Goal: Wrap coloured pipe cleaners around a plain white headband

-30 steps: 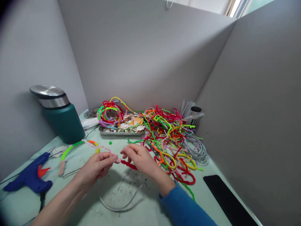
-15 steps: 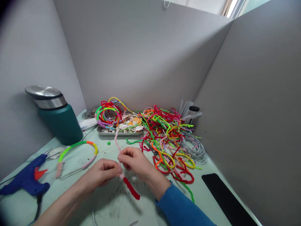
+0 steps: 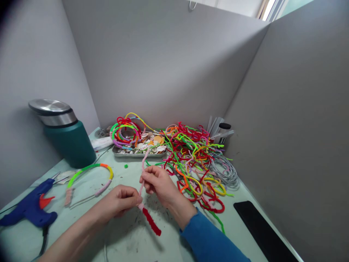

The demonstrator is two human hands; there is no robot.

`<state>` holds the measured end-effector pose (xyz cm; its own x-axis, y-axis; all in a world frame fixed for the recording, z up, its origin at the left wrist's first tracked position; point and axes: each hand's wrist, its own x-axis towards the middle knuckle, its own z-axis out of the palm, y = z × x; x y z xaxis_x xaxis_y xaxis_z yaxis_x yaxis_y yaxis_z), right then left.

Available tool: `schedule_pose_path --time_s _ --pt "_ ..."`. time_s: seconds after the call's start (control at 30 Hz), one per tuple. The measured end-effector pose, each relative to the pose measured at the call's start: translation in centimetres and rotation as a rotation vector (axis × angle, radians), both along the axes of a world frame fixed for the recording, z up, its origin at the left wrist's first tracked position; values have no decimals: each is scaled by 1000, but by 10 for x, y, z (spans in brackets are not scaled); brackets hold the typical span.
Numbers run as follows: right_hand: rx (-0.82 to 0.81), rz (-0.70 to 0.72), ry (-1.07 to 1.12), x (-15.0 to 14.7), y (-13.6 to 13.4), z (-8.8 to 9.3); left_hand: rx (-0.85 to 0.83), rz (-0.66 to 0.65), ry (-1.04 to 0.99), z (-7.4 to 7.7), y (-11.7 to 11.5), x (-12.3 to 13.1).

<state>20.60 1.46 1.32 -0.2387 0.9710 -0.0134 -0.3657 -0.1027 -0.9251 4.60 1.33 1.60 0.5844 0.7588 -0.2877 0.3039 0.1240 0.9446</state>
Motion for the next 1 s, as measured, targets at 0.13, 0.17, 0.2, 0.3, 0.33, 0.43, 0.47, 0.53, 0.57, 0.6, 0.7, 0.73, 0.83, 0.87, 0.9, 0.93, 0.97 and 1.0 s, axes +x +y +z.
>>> schedule_pose_path --time_s 0.13,0.17,0.2,0.3,0.33,0.43,0.47,0.53,0.57,0.6,0.7,0.73,0.83,0.87,0.9,0.93,0.97,1.0 --pt "-110 122 125 6 2 2 -2 -45 -8 1 -1 -2" --pt "-147 162 164 8 3 3 -6 -60 -8 1 -1 -2" --pt "-174 187 198 10 3 4 -8 -74 -7 2 -2 -2" --pt "-168 137 211 10 5 3 -19 -111 -2 3 -2 -3" --pt "-128 81 176 9 6 1 -24 -118 -8 4 -2 -3" --pt "37 -113 12 5 7 -4 -33 -111 -32 4 -2 -4" --pt "75 -152 -23 4 7 -6 -34 -103 -35 4 -1 -5" --pt "86 -165 -38 3 8 -7 -41 -84 -31 3 0 -5" --pt "70 -153 -29 4 8 -6 -45 -76 -28 3 0 -5" --pt "51 -146 -13 5 8 -5 -47 -72 -26 3 0 -5" --pt "-4 -186 60 8 10 0 -41 -80 -12 2 0 -4" --pt "-18 -209 84 10 11 2 -38 -86 -5 1 0 -4" --pt "-45 -246 131 15 15 1 -37 -94 13 1 0 -4" --pt "-52 -245 150 17 17 -1 -36 -95 15 1 0 -4" --pt "-60 -239 174 19 19 -4 -34 -95 16 0 0 -4" --pt "-71 -233 206 21 21 -7 -32 -92 14 0 0 -4" --pt "-79 -231 241 23 22 -10 -29 -83 10 0 0 -4" --pt "-87 -231 277 25 24 -12 -29 -68 2 0 1 -4"
